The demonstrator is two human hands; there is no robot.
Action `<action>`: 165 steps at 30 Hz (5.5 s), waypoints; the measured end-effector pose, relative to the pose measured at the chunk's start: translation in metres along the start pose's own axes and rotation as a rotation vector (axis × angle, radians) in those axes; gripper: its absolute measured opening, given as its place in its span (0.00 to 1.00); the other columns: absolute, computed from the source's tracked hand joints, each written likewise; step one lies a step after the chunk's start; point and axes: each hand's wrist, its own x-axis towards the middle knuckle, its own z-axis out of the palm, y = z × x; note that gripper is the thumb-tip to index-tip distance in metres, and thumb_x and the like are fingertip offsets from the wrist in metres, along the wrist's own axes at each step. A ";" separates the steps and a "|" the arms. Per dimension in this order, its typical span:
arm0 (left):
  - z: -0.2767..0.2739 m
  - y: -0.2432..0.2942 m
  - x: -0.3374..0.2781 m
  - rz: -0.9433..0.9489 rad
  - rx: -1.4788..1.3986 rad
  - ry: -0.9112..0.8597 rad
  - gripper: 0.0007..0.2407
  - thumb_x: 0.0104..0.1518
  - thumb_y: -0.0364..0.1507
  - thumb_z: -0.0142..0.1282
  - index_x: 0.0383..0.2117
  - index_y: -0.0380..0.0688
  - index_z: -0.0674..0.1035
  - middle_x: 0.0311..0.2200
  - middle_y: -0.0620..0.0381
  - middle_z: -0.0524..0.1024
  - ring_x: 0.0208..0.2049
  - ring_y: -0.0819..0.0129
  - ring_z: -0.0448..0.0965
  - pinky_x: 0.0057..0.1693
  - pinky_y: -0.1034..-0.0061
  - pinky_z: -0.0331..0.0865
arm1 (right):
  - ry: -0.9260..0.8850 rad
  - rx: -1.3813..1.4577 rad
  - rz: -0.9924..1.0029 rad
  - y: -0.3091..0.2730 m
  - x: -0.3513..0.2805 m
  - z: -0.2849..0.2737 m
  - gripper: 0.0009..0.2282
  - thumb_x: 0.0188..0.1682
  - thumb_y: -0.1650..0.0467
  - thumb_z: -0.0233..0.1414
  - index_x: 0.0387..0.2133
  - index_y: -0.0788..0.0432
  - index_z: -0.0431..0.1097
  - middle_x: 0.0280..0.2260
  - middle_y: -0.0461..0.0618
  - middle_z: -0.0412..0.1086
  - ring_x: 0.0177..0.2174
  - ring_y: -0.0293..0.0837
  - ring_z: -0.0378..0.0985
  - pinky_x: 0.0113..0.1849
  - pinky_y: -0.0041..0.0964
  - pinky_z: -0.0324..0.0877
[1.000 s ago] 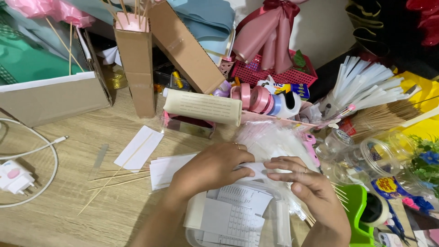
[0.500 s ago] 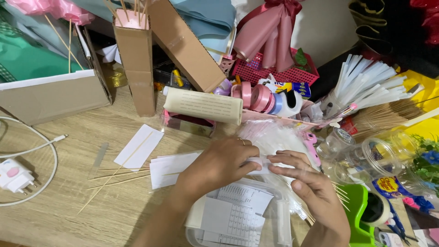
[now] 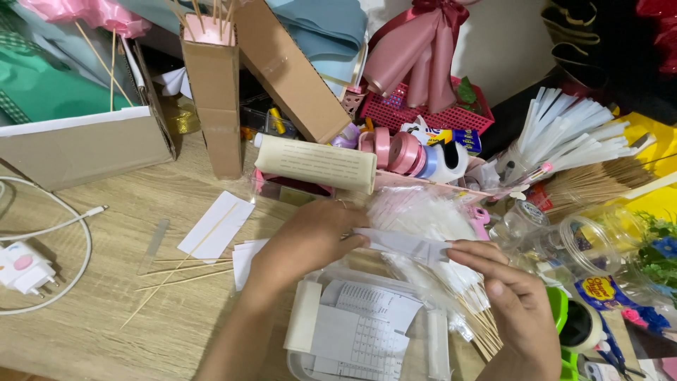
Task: The person organizes craft supplies on a cluttered table. They handle small plastic bags and wooden skewers, placing the skewers into the bags and arranging them on the table.
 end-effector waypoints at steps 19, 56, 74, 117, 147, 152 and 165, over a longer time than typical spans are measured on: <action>-0.057 -0.014 -0.028 -0.227 -0.444 0.541 0.04 0.61 0.32 0.56 0.37 0.50 0.78 0.31 0.62 0.79 0.34 0.75 0.79 0.47 0.79 0.69 | -0.513 -0.235 0.225 -0.036 -0.011 -0.020 0.20 0.48 0.61 0.53 0.51 0.55 0.79 0.52 0.51 0.78 0.51 0.47 0.81 0.48 0.46 0.72; 0.000 0.044 0.000 0.216 -1.060 0.267 0.05 0.60 0.31 0.58 0.34 0.50 0.73 0.30 0.66 0.71 0.35 0.79 0.72 0.46 0.83 0.68 | -0.070 -0.504 0.395 -0.017 0.015 0.030 0.11 0.49 0.66 0.51 0.43 0.52 0.75 0.40 0.37 0.81 0.42 0.32 0.80 0.36 0.30 0.69; 0.000 -0.045 -0.056 -0.177 -0.278 0.202 0.10 0.63 0.34 0.44 0.41 0.49 0.79 0.41 0.61 0.81 0.47 0.66 0.78 0.50 0.71 0.68 | 0.046 -0.816 0.938 0.071 -0.001 -0.081 0.04 0.49 0.73 0.56 0.33 0.57 0.78 0.33 0.48 0.79 0.35 0.47 0.77 0.39 0.41 0.66; -0.020 0.051 -0.003 0.062 -0.154 -0.305 0.15 0.55 0.46 0.53 0.36 0.50 0.78 0.31 0.59 0.79 0.34 0.67 0.76 0.40 0.72 0.61 | 0.277 -0.024 0.204 0.001 0.008 0.027 0.04 0.42 0.76 0.62 0.29 0.64 0.78 0.28 0.50 0.79 0.32 0.39 0.78 0.39 0.31 0.71; 0.005 0.030 0.005 0.195 -0.017 -0.045 0.12 0.61 0.40 0.50 0.30 0.50 0.83 0.24 0.56 0.78 0.31 0.57 0.78 0.59 0.58 0.49 | -0.161 -0.239 -0.028 -0.021 0.014 0.033 0.11 0.48 0.69 0.55 0.42 0.58 0.79 0.44 0.50 0.79 0.50 0.45 0.74 0.55 0.44 0.67; 0.004 0.026 0.002 0.129 -0.045 -0.124 0.12 0.60 0.39 0.53 0.24 0.47 0.78 0.22 0.57 0.74 0.28 0.59 0.74 0.44 0.67 0.59 | -0.137 -0.232 -0.011 -0.019 0.012 0.028 0.11 0.48 0.70 0.55 0.40 0.58 0.81 0.42 0.51 0.81 0.48 0.46 0.75 0.52 0.44 0.69; -0.050 0.014 -0.019 -0.293 -0.149 0.035 0.11 0.54 0.39 0.50 0.31 0.55 0.86 0.35 0.64 0.85 0.41 0.66 0.83 0.42 0.69 0.67 | 0.371 0.123 0.055 0.018 -0.046 -0.054 0.10 0.55 0.75 0.47 0.42 0.73 0.72 0.46 0.65 0.73 0.46 0.52 0.75 0.46 0.35 0.73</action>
